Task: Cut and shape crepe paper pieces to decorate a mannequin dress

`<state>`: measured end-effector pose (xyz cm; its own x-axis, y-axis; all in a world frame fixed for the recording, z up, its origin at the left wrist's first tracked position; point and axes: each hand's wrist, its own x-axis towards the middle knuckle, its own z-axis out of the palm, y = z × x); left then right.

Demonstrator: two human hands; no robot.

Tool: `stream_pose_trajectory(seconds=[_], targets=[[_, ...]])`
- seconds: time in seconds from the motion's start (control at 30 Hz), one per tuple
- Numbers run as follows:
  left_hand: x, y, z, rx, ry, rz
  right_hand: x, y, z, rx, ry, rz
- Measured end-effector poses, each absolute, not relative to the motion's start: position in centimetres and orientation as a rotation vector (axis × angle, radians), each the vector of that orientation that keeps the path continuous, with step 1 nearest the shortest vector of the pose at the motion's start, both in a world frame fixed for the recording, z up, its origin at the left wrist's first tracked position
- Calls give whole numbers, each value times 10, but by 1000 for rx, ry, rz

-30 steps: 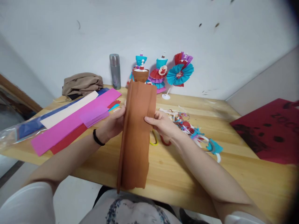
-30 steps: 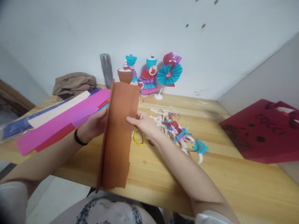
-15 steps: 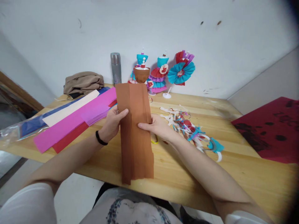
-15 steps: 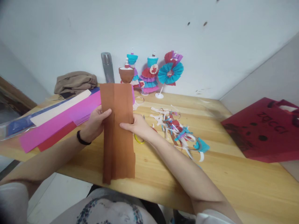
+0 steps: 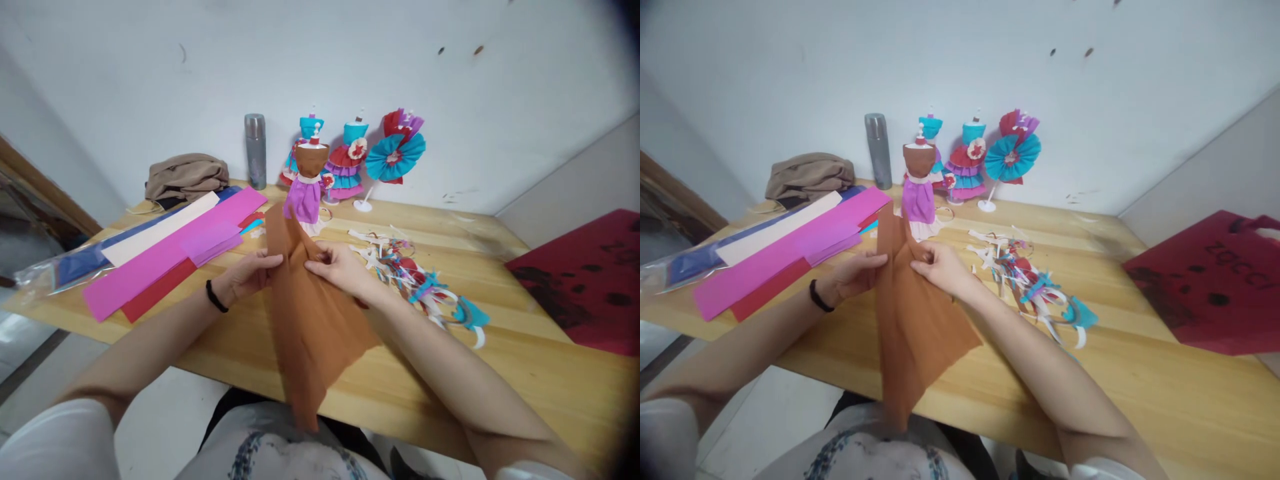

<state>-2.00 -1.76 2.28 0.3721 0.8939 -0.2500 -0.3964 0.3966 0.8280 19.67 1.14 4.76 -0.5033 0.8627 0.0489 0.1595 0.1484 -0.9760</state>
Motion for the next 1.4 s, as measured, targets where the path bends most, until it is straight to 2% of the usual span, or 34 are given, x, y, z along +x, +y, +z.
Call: stream_pose_trajectory(seconds=[0.1, 0.2, 0.33, 0.53, 0.8, 1.03, 1.13, 1.4], targets=[[-19, -18, 22, 761, 721, 878, 201, 15, 52, -1001, -1843, 1340], [-16, -20, 24, 788, 736, 891, 202, 12, 53, -968, -1815, 1427], [-11, -23, 28, 857, 830, 1143, 199, 5, 54, -950, -1660, 1635], [-8, -20, 26, 845, 942, 1517, 195, 6, 45, -980, -1615, 1662], [-26, -2, 10, 732, 1169, 1658, 193, 16, 17, -939, -1949, 1574], [-27, -1, 20, 664, 1103, 1796, 186, 18, 9, -1011, -1774, 1611], [-18, -8, 23, 645, 969, 1750, 183, 22, 13, -970, -1685, 1635], [-1, -24, 9, 457, 894, 1329, 187, 33, 22, -877, -1761, 1746]])
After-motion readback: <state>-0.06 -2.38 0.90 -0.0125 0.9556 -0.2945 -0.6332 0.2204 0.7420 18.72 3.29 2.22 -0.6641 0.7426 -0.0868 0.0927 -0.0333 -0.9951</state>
